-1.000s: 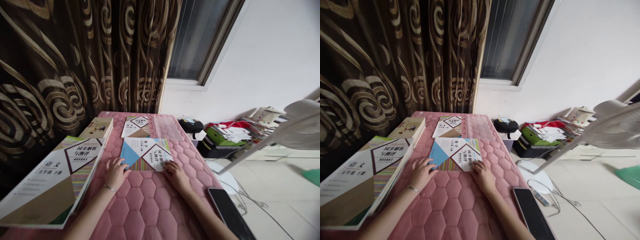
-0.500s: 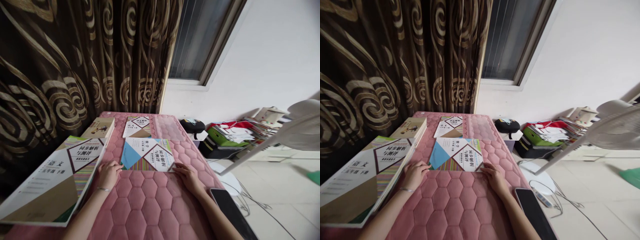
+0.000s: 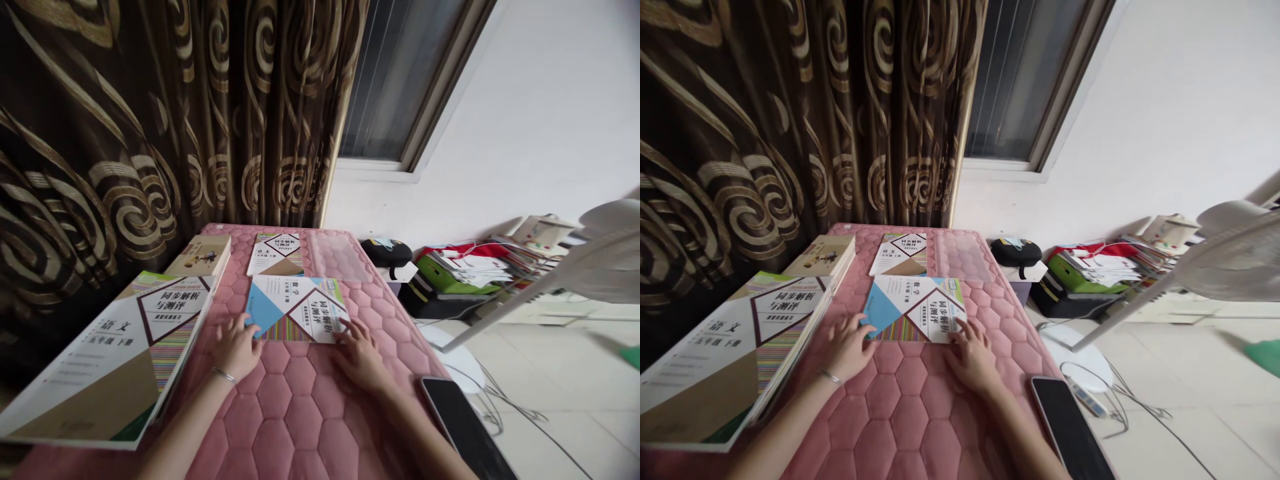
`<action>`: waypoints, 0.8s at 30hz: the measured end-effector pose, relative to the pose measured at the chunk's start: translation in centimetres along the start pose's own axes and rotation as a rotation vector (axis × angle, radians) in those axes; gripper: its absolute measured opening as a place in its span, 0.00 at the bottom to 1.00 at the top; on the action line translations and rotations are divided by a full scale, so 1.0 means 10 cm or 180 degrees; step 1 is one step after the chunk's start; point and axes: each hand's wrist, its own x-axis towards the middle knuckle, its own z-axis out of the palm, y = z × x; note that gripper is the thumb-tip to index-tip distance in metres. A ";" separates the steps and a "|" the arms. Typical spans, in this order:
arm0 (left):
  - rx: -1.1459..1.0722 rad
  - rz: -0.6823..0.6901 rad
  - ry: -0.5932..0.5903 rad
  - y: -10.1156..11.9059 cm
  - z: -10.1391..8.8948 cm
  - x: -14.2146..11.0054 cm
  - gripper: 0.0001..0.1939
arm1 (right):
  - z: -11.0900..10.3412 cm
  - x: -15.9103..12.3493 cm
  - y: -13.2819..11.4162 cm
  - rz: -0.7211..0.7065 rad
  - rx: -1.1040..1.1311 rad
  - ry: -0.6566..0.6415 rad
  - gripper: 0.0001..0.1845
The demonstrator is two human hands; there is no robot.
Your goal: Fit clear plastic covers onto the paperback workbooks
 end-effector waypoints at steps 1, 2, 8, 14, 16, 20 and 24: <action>-0.0072 0.0090 -0.0027 0.11 0.03 0.03 0.11 | 0.06 0.03 -0.13 -0.0064 -0.0094 0.0007 0.18; -0.0140 0.0178 -0.0056 0.21 0.06 0.05 0.11 | 0.12 0.07 -0.26 -0.0137 -0.0149 0.0021 0.18; -0.0246 0.0262 -0.0021 0.54 0.25 0.13 0.10 | 0.41 0.30 -0.70 -0.0243 -0.0189 0.0094 0.17; -0.0210 0.0227 0.0114 0.35 0.19 0.07 0.09 | 0.32 0.29 -0.56 -0.0123 -0.0217 0.0043 0.11; -0.0116 0.0119 0.0114 0.17 0.13 0.04 0.09 | 0.24 0.23 -0.38 0.0045 -0.0226 0.0030 0.11; 0.0011 -0.0114 0.0047 -0.23 0.04 0.01 0.10 | 0.02 0.10 0.08 0.0460 -0.0105 0.0074 0.14; -0.0051 -0.0218 -0.0090 -0.43 0.07 0.02 0.12 | -0.11 0.04 0.38 0.0400 0.0073 -0.0051 0.14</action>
